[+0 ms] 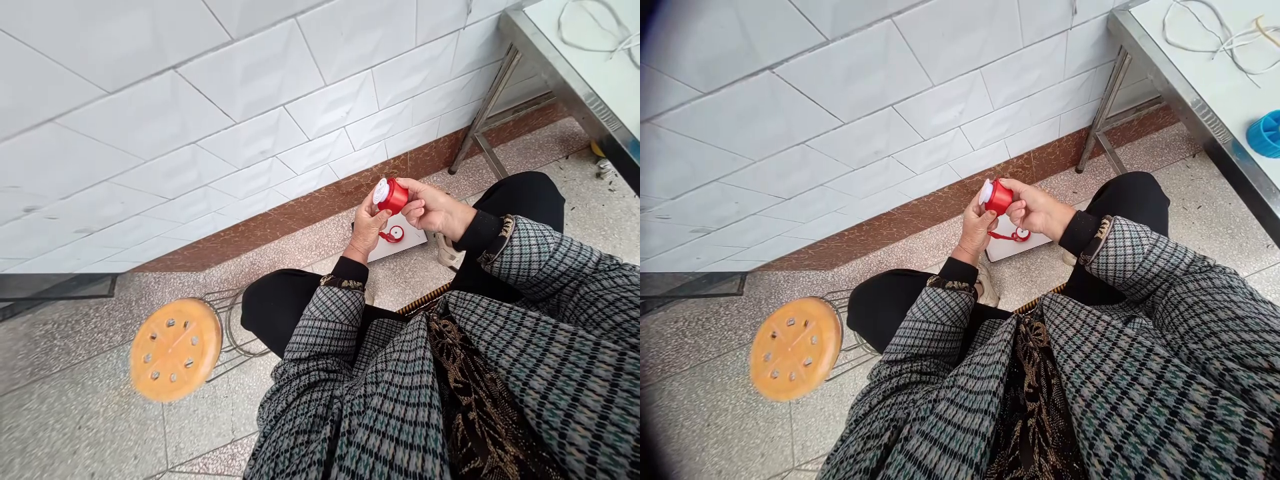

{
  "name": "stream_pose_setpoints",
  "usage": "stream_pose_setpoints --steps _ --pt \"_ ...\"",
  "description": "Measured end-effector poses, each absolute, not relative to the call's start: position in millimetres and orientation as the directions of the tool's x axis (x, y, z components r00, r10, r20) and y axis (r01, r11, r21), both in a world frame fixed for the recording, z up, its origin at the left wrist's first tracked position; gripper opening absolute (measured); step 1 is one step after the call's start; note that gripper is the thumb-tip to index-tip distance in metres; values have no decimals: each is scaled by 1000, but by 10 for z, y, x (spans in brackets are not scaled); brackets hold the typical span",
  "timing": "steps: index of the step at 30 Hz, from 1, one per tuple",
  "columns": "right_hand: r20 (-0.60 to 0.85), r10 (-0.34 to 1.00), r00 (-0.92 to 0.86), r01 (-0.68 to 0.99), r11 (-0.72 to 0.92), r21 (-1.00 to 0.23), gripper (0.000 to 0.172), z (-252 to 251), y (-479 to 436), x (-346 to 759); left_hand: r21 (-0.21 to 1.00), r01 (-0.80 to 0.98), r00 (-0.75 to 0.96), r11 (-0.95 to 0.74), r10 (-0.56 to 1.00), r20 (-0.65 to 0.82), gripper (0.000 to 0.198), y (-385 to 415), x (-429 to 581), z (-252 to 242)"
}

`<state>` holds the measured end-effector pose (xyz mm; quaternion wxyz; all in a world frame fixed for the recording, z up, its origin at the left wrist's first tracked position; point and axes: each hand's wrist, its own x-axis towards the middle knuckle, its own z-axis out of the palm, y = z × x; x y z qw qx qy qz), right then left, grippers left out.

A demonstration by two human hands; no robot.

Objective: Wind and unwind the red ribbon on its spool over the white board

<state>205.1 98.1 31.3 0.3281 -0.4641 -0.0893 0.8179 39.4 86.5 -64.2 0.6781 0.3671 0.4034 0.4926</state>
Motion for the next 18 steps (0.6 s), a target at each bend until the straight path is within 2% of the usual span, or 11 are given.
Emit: stream_pose_setpoints --steps 4,11,16,18 --pt "-675 673 -303 -546 -702 -456 29 277 902 1954 879 -423 123 222 975 -187 60 829 483 -621" --pt "-607 790 -92 -611 -526 -592 32 142 706 1712 879 -406 -22 249 959 -282 47 727 736 -571" --pt "-628 774 -80 -644 -521 -561 28 133 870 1828 908 -341 -77 243 956 -285 47 752 731 -619" --pt "-634 771 -63 -657 -510 -555 26 133 952 1902 920 -301 -50 249 960 -276 44 757 692 -632"
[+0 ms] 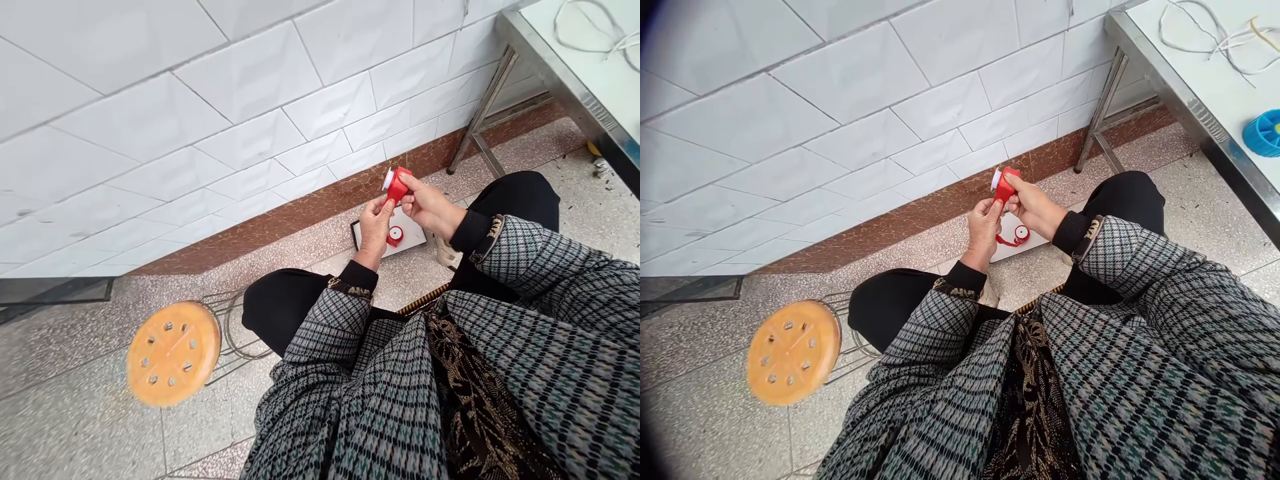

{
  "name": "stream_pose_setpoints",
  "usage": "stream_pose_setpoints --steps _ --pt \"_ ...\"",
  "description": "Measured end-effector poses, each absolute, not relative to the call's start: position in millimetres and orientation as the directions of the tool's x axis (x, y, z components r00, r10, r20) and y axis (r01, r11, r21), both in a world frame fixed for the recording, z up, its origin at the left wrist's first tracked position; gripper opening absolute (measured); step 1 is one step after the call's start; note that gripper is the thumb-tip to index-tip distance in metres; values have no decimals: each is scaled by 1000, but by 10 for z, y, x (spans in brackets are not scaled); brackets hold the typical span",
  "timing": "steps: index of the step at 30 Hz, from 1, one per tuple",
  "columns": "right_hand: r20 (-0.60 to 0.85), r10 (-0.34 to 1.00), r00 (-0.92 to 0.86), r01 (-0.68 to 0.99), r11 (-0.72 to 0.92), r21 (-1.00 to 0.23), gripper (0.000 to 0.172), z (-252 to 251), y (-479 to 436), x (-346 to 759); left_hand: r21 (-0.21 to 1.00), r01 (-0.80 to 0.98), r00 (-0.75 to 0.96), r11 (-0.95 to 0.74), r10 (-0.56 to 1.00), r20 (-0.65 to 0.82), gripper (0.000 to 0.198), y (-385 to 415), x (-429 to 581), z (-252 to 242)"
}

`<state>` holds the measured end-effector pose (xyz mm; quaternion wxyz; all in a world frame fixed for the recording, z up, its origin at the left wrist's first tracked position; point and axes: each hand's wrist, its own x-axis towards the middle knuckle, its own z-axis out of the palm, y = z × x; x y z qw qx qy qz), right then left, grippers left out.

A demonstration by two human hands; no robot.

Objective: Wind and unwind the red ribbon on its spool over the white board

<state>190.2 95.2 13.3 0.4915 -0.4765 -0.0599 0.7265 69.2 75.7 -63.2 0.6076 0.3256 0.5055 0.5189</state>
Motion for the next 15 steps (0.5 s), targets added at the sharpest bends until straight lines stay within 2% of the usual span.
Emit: stream_pose_setpoints --steps 3,6,11,13,15 --pt "-640 766 -62 -658 -513 -551 23 139 1031 1969 922 -289 50 258 966 -254 50 747 633 -629" --pt "-663 739 -123 -667 -556 -496 20 177 1053 1980 923 -285 80 258 966 -245 54 750 582 -626" --pt "-703 666 -249 -654 -651 -385 22 282 1027 1977 921 -250 93 299 954 -285 47 808 505 -690" --pt "-704 653 -278 -645 -671 -367 21 303 1017 1990 936 -263 72 233 972 -222 48 837 477 -724" --pt "-708 636 -307 -635 -691 -345 20 303 1016 2013 951 -273 69 142 989 -127 64 866 447 -748"
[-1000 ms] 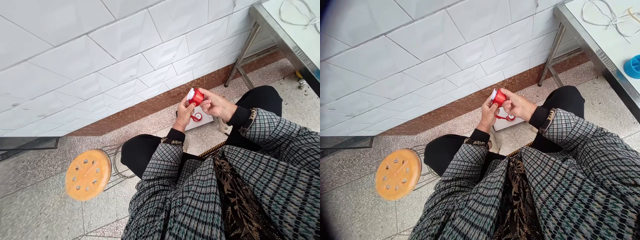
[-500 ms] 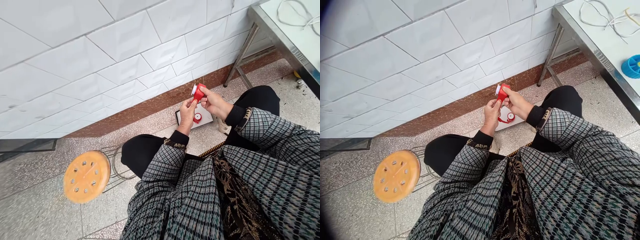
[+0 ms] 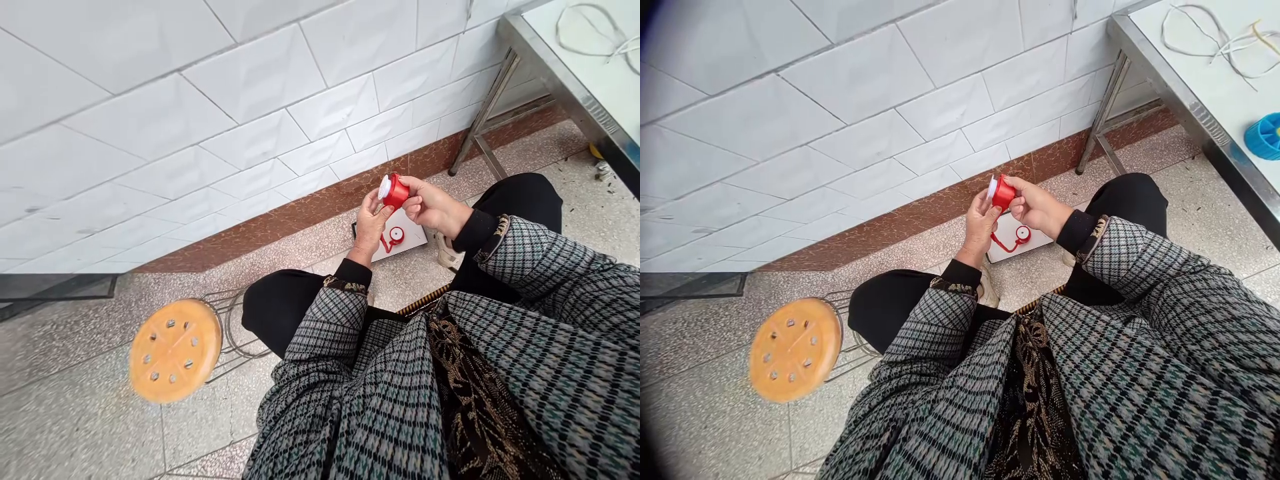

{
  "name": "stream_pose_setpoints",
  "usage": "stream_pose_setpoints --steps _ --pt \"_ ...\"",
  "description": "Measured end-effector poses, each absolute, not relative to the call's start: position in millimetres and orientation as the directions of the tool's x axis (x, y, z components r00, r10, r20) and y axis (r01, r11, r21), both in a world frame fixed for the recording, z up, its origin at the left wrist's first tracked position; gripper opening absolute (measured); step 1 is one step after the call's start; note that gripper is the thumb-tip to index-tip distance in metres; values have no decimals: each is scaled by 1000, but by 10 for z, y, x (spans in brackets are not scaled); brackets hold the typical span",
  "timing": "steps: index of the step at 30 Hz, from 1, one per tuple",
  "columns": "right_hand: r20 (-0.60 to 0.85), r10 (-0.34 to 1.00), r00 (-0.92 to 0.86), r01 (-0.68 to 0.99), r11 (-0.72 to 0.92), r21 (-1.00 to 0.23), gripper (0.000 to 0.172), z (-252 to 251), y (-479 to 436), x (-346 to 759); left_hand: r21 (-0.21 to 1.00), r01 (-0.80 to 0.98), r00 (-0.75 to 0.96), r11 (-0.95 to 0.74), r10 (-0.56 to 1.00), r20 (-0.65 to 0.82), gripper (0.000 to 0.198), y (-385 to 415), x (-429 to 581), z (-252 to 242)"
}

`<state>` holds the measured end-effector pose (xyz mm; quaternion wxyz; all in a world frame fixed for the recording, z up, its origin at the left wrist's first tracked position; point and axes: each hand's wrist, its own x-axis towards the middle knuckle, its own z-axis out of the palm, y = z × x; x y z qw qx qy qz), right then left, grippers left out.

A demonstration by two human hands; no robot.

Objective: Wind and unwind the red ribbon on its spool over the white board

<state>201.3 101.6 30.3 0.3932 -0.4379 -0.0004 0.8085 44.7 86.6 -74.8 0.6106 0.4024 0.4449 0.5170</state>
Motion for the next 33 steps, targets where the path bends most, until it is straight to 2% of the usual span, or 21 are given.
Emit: stream_pose_setpoints --steps 3,5,8,11,16,19,23,25,28,33 --pt "-710 595 -378 -597 -742 -305 16 270 1030 2059 950 -293 143 108 987 -68 89 901 398 -762" --pt "-710 561 -426 -548 -784 -291 12 245 1046 2087 929 -332 196 163 975 -101 94 911 372 -760" --pt "-719 538 -440 -516 -807 -288 13 237 1042 2092 883 -402 237 243 959 -156 86 900 374 -740" --pt "-721 582 -375 -563 -761 -322 19 256 958 2008 850 -458 207 260 961 -183 73 862 438 -692" --pt "-657 740 -143 -627 -581 -519 22 193 737 1773 845 -462 86 270 962 -260 57 760 616 -594" --pt "-620 777 -107 -616 -541 -573 27 127 734 1746 852 -440 20 284 951 -307 48 720 693 -561" --pt "-642 763 -79 -633 -536 -559 26 119 893 1873 877 -391 -58 279 944 -326 40 717 709 -565" --pt "-648 758 -70 -655 -525 -544 25 138 969 1941 885 -345 -23 313 940 -342 35 723 689 -574" --pt "-661 743 -104 -676 -540 -500 21 169 1025 1992 895 -293 53 336 941 -335 40 730 649 -579" --pt "-701 683 -206 -669 -621 -408 22 229 1023 1993 920 -261 43 293 955 -293 43 755 584 -592"
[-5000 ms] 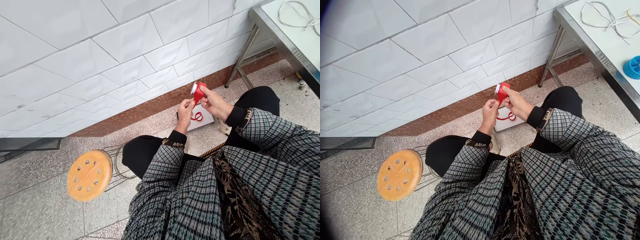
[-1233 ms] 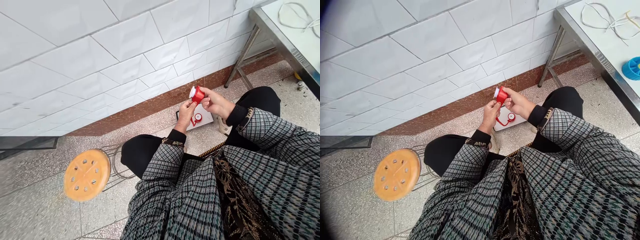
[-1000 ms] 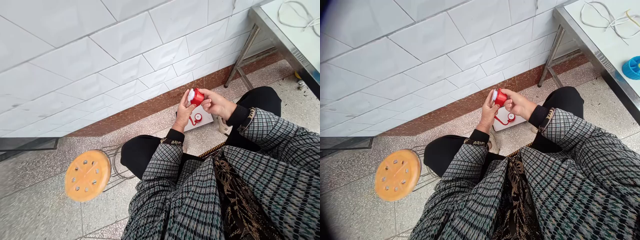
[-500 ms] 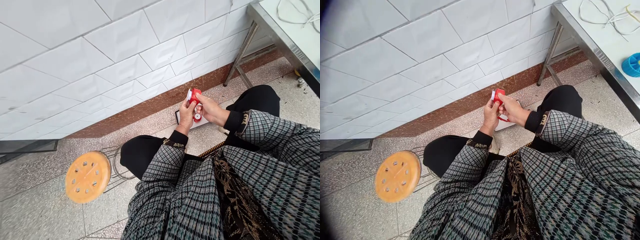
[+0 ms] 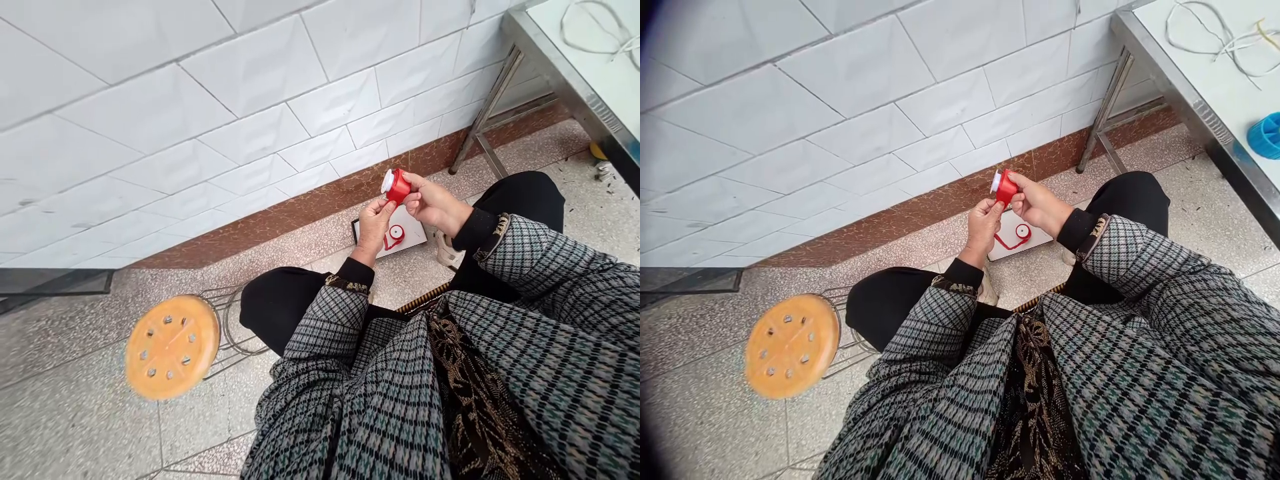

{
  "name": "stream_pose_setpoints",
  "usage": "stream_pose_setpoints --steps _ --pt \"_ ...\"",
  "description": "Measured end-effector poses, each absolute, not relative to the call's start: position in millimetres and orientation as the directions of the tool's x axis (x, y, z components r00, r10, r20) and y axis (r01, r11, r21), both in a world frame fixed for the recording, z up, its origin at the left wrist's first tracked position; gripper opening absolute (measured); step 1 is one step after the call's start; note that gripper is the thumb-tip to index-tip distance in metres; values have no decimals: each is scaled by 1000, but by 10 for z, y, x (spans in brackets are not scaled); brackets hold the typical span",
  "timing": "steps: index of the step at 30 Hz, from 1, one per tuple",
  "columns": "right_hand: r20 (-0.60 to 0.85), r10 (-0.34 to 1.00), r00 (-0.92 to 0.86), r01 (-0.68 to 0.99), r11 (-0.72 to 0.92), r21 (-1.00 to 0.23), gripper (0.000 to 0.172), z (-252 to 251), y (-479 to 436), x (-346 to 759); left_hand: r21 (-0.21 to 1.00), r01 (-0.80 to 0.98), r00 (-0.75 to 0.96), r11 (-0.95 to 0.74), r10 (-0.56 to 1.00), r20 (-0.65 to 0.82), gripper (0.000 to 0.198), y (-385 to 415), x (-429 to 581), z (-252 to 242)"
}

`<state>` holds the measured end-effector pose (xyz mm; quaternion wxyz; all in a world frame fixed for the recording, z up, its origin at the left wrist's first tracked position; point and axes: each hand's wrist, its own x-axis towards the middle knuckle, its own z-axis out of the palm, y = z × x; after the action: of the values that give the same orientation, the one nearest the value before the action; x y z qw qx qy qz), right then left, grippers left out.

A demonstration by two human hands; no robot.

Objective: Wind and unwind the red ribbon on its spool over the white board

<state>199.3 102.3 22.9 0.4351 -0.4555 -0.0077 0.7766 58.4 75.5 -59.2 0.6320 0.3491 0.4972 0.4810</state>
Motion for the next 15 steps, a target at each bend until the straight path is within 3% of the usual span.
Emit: stream_pose_setpoints --steps 5,9,15 --pt "-699 654 -290 -654 -669 -353 22 257 1016 2018 912 -267 89 313 950 -300 49 785 540 -670" --pt "-695 628 -351 -613 -715 -336 14 250 1037 2069 944 -268 6 191 981 -196 42 819 512 -727" --pt "-715 549 -433 -544 -792 -279 14 297 1021 2114 942 -300 105 147 987 -121 82 862 424 -752"
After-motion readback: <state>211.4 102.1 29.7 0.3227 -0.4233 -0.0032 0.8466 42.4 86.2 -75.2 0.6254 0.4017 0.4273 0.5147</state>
